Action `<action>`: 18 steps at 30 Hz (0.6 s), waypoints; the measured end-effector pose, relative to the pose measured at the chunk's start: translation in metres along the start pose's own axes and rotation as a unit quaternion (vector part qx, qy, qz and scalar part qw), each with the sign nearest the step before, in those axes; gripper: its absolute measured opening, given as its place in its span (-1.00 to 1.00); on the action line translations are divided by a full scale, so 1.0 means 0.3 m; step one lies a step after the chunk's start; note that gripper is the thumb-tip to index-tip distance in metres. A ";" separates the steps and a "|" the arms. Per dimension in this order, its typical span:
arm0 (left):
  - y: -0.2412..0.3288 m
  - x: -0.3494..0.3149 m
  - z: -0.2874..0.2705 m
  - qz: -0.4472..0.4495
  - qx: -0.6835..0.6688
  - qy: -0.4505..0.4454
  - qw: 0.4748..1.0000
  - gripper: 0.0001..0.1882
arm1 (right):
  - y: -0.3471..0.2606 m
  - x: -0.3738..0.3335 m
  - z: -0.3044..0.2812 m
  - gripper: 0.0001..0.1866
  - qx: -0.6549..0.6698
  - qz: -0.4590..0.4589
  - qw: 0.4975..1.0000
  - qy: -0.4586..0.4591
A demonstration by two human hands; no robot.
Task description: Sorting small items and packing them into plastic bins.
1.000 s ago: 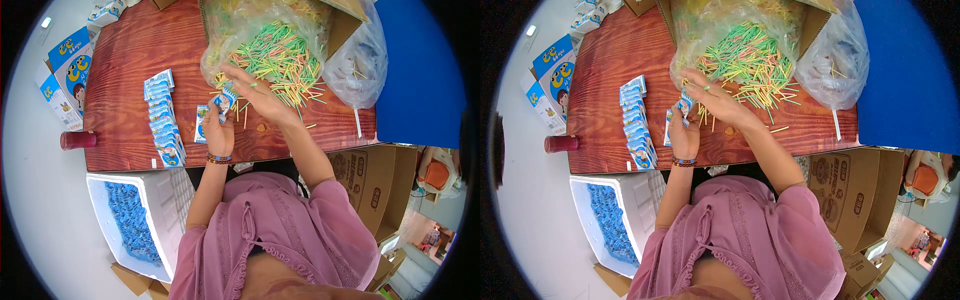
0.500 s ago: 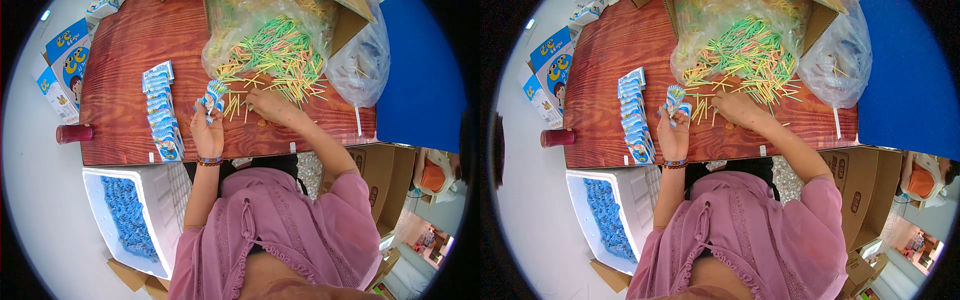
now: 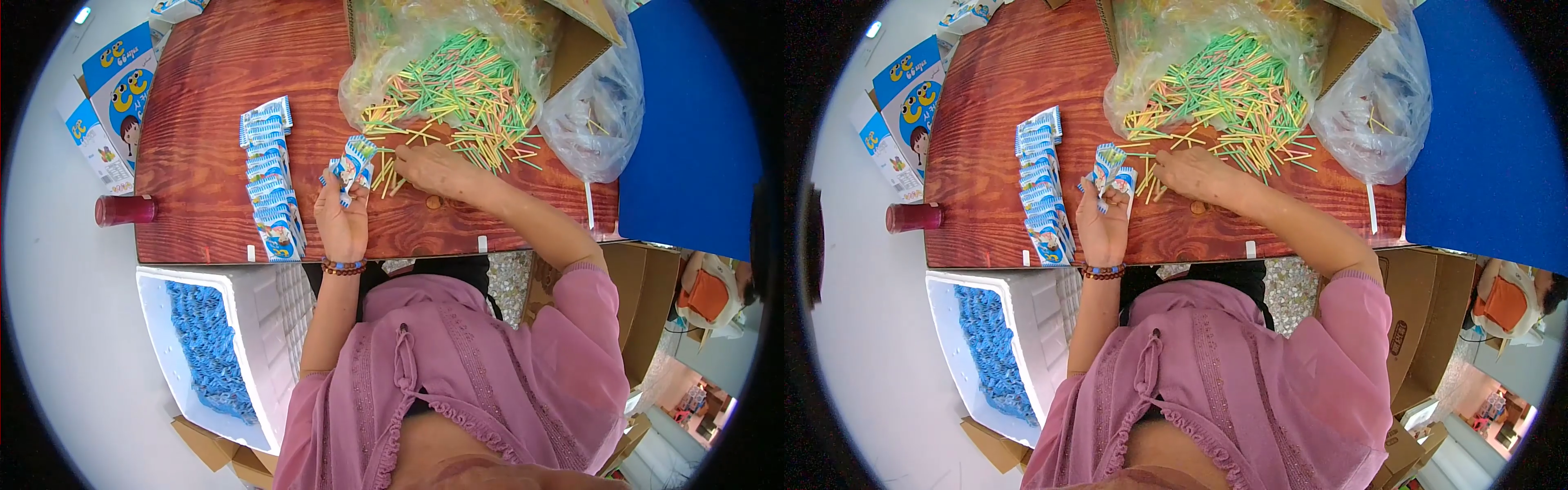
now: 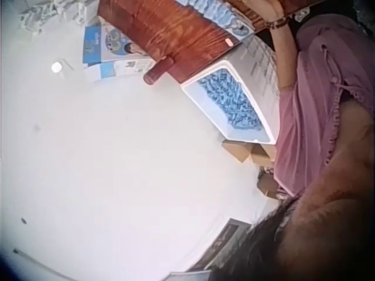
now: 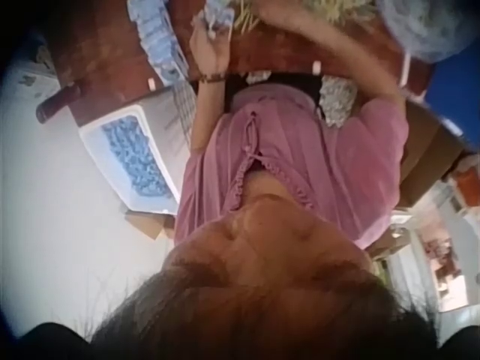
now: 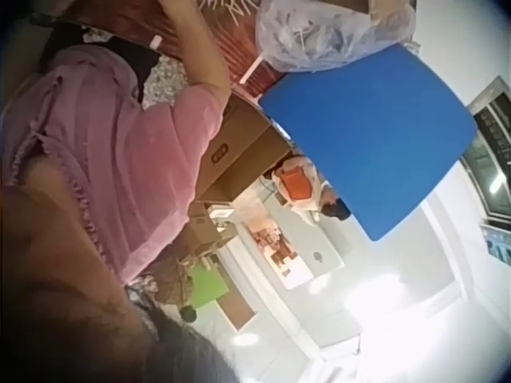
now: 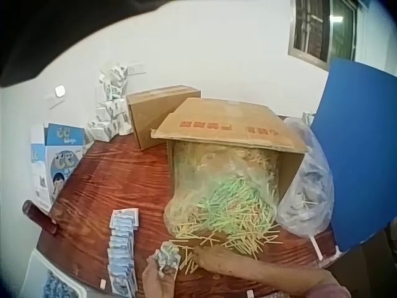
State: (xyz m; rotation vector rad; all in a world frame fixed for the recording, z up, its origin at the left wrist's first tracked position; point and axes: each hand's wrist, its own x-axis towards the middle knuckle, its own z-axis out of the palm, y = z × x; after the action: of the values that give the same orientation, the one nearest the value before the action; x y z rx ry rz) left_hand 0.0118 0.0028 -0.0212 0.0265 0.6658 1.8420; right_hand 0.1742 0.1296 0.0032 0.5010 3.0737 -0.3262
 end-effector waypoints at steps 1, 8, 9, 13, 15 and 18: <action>0.001 -0.001 0.000 -0.003 -0.005 0.003 1.000 -0.77 | 0.004 0.003 0.005 -0.86 0.000 -0.001 1.000 0.000; -0.001 -0.003 0.000 0.001 -0.003 -0.006 1.000 -0.77 | 0.095 -0.013 0.014 -0.88 0.165 0.029 0.981 0.093; -0.005 -0.001 -0.002 -0.005 -0.005 -0.016 1.000 -0.77 | 0.104 -0.020 0.001 -0.87 0.236 0.021 0.958 0.161; -0.017 -0.003 0.010 -0.009 -0.004 -0.013 1.000 -0.76 | 0.028 -0.061 -0.145 -0.90 0.637 0.201 0.697 0.262; -0.022 -0.010 0.018 -0.012 0.003 -0.016 1.000 -0.74 | -0.053 -0.056 -0.214 -0.90 0.658 0.189 0.666 0.296; -0.036 -0.013 0.049 -0.012 0.012 -0.030 0.999 -0.74 | -0.110 -0.029 -0.231 -0.88 0.683 0.169 0.620 0.347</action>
State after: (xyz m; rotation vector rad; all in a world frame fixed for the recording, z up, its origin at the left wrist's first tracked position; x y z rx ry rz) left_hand 0.0274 0.0082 -0.0127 0.0887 0.6446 1.8035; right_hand 0.1736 0.1106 0.0781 1.3603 2.2831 -3.0287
